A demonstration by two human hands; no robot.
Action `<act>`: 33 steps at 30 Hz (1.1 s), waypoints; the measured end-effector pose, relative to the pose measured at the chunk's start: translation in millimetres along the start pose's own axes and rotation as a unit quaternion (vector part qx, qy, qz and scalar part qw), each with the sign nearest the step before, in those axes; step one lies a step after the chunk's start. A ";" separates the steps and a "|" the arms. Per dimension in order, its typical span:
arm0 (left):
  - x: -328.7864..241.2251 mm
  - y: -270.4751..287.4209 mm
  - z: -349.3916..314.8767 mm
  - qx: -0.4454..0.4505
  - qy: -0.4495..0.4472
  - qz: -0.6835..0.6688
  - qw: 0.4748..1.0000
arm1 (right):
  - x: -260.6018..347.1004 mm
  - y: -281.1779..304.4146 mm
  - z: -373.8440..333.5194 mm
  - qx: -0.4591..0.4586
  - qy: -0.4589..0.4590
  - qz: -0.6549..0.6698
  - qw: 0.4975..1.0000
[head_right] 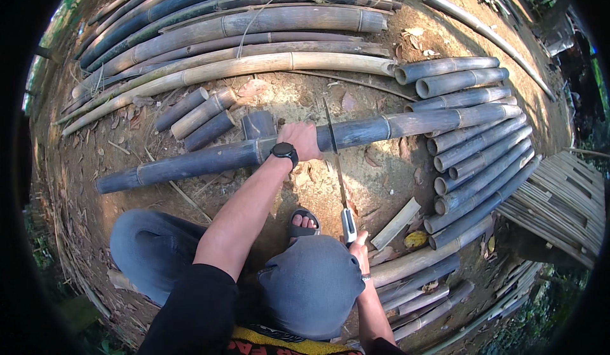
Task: The person saws a bamboo pole using a hand saw and then moves pieces of bamboo on the ground.
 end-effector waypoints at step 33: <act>11.5 4.2 -8.5 -0.010 0.013 0.009 1.000 | 21.7 -25.3 66.7 0.024 0.077 -0.015 0.997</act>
Point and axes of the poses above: each hand's wrist, its own z-axis towards the middle knuckle, its own y-axis out of the back of the hand, x = y × z, the point moved 6 cm from there along z, towards the middle knuckle, and after that the axes turned 4 degrees about -z, right-handed, at the moved point
